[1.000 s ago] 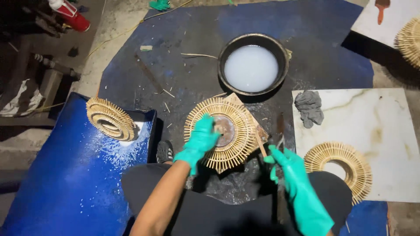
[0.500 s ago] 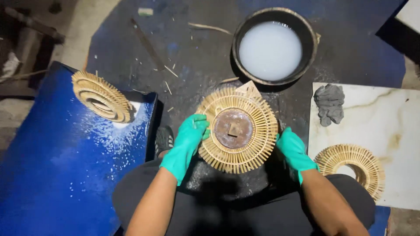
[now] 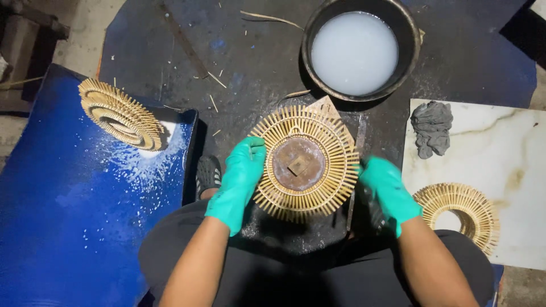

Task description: Assembling and finishing circular bamboo or wood craft items using glue, a hammer, and a knife for trimming.

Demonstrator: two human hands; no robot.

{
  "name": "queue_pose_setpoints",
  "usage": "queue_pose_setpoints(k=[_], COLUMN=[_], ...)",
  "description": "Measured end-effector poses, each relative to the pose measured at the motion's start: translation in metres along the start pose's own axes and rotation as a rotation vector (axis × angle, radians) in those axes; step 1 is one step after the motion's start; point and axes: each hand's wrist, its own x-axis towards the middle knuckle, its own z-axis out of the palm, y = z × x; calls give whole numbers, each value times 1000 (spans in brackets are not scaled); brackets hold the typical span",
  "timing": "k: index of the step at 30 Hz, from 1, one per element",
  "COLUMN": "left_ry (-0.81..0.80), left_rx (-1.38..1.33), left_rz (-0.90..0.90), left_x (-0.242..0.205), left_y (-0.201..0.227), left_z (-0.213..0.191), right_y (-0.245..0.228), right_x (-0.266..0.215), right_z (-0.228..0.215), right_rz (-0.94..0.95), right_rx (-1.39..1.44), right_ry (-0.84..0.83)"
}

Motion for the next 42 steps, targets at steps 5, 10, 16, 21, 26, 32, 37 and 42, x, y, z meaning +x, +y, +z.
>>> queue_pose_setpoints(k=[5, 10, 16, 21, 26, 32, 37, 42], left_ry=[116, 213, 255, 226, 243, 277, 275, 211], left_rx=[445, 787, 925, 1003, 1039, 914, 853, 579], left_rz=[182, 500, 631, 509, 524, 565, 612, 429], left_x=[-4, 1, 22, 19, 23, 25, 34, 11], left_y=[28, 38, 9, 26, 20, 4, 6, 22], left_z=[16, 36, 52, 55, 55, 55, 50, 2], right_y=[-70, -159, -171, -173, -173, -176, -173, -166], right_x=[-21, -31, -6, -6, 1, 3, 15, -37], right_z=[-75, -81, -33, -29, -24, -24, -26, -109], right_rz=[21, -368, -604, -526, -539, -494, -408, -273], right_rx=[83, 81, 50, 25, 53, -21, -73, 336], right_ry=[413, 419, 603, 515, 540, 508, 460, 208])
